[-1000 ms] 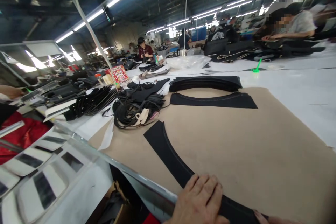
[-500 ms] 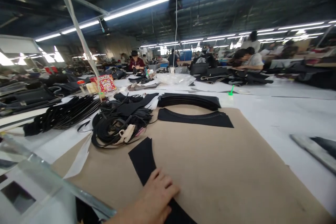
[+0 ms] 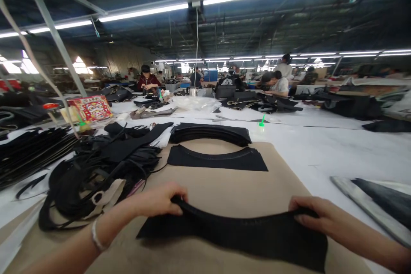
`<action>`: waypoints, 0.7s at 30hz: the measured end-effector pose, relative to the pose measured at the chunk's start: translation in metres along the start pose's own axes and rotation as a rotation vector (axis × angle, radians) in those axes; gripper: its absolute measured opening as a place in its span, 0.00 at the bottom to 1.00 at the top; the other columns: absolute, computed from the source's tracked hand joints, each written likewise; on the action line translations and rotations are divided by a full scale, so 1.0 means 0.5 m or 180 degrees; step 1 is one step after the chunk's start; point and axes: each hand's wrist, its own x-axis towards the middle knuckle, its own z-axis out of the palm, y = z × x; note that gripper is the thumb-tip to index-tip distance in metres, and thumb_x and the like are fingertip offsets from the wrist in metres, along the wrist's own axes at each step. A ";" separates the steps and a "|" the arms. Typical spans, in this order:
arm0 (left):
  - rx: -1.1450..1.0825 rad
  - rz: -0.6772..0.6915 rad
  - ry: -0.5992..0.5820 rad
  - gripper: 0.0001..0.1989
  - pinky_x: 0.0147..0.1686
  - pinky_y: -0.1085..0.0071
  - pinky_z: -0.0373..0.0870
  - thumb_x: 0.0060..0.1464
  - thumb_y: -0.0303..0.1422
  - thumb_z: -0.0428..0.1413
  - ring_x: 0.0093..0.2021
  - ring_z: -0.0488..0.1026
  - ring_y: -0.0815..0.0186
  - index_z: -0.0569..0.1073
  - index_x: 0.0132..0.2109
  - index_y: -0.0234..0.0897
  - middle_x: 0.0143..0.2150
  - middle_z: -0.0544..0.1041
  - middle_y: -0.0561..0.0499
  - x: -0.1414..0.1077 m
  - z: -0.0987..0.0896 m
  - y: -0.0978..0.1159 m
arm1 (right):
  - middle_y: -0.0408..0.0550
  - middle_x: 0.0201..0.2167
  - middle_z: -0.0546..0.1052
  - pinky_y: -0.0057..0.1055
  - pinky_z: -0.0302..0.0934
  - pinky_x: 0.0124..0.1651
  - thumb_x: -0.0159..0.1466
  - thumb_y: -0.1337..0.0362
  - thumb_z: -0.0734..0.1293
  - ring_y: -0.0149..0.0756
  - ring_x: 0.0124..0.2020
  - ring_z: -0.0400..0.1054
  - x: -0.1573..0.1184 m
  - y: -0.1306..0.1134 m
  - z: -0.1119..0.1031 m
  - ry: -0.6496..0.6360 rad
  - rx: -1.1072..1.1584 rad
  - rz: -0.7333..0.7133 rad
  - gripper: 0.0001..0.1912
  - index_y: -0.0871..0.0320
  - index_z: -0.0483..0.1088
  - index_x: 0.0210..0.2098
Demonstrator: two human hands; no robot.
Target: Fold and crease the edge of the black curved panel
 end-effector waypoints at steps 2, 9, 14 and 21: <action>0.0236 0.0251 0.0155 0.12 0.37 0.75 0.64 0.49 0.33 0.57 0.38 0.71 0.65 0.76 0.42 0.39 0.37 0.77 0.55 0.075 -0.058 -0.021 | 0.45 0.32 0.77 0.32 0.63 0.39 0.55 0.59 0.60 0.42 0.36 0.70 0.076 0.020 -0.045 0.0288 -0.0446 0.0068 0.11 0.54 0.72 0.31; 0.0678 -0.0125 0.0508 0.16 0.45 0.67 0.65 0.47 0.34 0.58 0.43 0.72 0.59 0.76 0.46 0.39 0.42 0.77 0.51 0.298 -0.186 -0.112 | 0.49 0.41 0.77 0.33 0.60 0.47 0.56 0.71 0.60 0.42 0.45 0.69 0.344 0.081 -0.110 0.0816 -0.1249 0.0351 0.14 0.56 0.74 0.39; 0.0920 -0.0414 0.0626 0.21 0.53 0.53 0.61 0.42 0.30 0.60 0.47 0.72 0.53 0.76 0.47 0.42 0.45 0.77 0.49 0.373 -0.189 -0.161 | 0.49 0.45 0.74 0.43 0.59 0.53 0.65 0.59 0.65 0.40 0.48 0.67 0.437 0.106 -0.094 0.0934 -0.1480 0.0448 0.11 0.59 0.72 0.43; 0.1164 -0.0041 0.1470 0.27 0.66 0.56 0.42 0.57 0.30 0.47 0.67 0.53 0.60 0.60 0.64 0.43 0.68 0.57 0.48 0.399 -0.074 -0.155 | 0.53 0.54 0.67 0.52 0.55 0.56 0.66 0.64 0.64 0.48 0.56 0.60 0.431 0.096 -0.067 0.1433 -0.1489 0.0557 0.16 0.58 0.67 0.53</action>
